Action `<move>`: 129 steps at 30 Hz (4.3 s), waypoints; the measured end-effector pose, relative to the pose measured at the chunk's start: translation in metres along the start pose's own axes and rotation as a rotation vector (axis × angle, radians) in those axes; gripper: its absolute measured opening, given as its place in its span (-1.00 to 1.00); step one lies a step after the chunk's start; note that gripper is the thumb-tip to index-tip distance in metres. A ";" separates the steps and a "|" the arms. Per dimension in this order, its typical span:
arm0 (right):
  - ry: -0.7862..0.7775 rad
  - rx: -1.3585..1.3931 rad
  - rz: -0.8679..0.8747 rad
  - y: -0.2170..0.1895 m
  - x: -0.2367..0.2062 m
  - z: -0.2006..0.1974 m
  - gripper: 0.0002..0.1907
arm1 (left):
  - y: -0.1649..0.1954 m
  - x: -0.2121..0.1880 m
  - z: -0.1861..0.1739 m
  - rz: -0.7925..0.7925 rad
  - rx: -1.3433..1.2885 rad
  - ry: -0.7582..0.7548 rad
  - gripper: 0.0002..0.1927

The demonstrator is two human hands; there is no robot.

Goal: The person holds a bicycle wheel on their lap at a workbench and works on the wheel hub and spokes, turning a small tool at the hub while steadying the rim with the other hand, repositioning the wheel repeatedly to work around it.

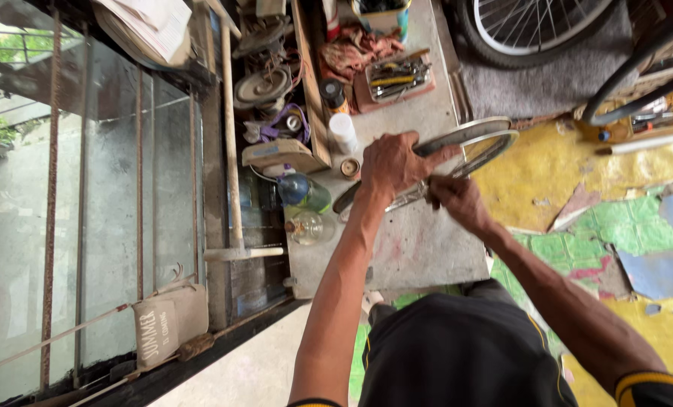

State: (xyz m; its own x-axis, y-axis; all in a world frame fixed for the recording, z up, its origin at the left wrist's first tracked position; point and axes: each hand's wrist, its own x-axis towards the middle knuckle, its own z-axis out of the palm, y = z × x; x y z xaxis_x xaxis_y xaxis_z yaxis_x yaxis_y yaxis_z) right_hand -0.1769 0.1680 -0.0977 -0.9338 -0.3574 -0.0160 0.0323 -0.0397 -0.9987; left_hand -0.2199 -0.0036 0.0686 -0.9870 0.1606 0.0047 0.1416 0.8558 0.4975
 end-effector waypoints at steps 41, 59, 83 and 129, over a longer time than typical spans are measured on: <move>0.386 0.598 0.278 0.029 -0.021 -0.034 -0.64 | -0.003 -0.011 -0.014 -0.093 -0.020 -0.036 -0.13; 0.148 0.389 0.129 -0.016 0.007 -0.024 -0.74 | -0.033 -0.030 0.000 -0.072 0.043 0.007 -0.25; 0.069 0.217 -0.043 -0.031 0.001 0.013 -0.77 | -0.002 0.004 0.002 0.001 0.072 -0.001 -0.03; 0.062 -0.008 0.166 -0.025 0.011 0.031 -0.67 | -0.022 0.016 -0.003 -0.027 0.069 -0.030 -0.01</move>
State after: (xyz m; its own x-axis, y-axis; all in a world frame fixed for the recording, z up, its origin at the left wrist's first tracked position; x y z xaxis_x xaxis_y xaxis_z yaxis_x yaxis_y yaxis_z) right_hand -0.1775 0.1364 -0.0709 -0.9360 -0.3004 -0.1835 0.1853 0.0225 -0.9824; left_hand -0.2386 -0.0219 0.0604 -0.9879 0.1510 -0.0341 0.1212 0.8918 0.4359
